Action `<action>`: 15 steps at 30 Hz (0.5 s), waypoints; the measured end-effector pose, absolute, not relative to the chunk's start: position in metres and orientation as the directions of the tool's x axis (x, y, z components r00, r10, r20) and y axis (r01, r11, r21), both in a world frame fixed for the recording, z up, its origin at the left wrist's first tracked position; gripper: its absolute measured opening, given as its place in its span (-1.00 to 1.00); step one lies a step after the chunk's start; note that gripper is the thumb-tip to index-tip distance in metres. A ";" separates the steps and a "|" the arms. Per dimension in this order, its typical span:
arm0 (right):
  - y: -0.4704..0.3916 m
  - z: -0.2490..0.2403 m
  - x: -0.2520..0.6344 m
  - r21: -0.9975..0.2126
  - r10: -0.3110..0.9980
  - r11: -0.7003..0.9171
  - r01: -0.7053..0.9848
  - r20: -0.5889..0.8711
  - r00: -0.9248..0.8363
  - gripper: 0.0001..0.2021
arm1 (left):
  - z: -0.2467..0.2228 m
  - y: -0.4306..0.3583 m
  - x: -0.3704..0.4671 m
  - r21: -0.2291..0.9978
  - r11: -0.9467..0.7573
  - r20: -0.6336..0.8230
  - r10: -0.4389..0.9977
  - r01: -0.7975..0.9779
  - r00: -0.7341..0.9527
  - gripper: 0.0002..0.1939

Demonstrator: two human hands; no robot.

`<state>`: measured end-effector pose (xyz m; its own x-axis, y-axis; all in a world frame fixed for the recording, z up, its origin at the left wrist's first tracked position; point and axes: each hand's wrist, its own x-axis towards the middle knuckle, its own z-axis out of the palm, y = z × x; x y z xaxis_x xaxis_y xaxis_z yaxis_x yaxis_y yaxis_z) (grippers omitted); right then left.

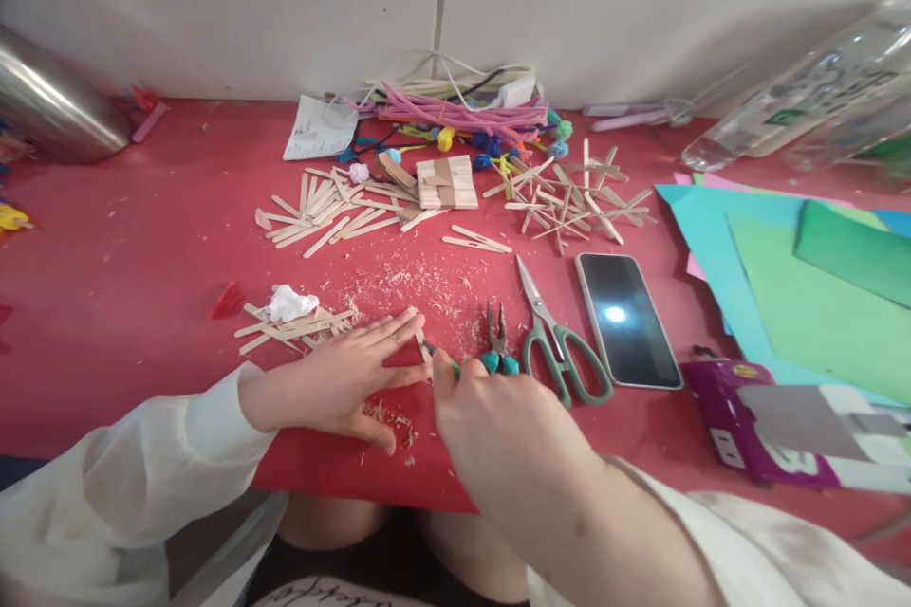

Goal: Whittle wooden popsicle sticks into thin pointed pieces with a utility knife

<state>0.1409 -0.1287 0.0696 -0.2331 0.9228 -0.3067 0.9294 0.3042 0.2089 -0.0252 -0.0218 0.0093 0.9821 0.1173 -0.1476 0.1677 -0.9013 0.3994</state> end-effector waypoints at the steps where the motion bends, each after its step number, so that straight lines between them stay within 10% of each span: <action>1: -0.125 0.072 0.141 0.184 0.909 0.322 0.929 -0.333 -0.249 -0.48 | 0.010 -0.022 -0.025 0.400 -0.902 -0.149 0.112 0.164 0.982 -0.20; 5: -0.121 0.069 0.155 0.003 0.950 0.213 0.977 -0.235 -0.206 -0.58 | 0.012 -0.022 -0.024 0.383 -0.910 -0.157 0.109 0.162 0.982 -0.21; 11: -0.132 0.047 0.184 -0.631 0.925 -0.277 0.725 -0.379 0.023 -0.61 | 0.015 -0.023 -0.021 0.379 -0.906 -0.199 0.121 0.191 0.972 -0.16; 15: -0.139 0.044 0.184 -0.668 0.916 -0.330 0.668 -0.398 0.055 -0.58 | 0.017 -0.022 -0.021 0.374 -0.907 -0.211 0.121 0.195 0.970 -0.18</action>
<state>0.1839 -0.1390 0.0439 0.0548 0.9159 -0.3977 0.6676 -0.3298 -0.6675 -0.0211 -0.0223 0.0166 0.9699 0.1213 -0.2110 0.1947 -0.9068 0.3740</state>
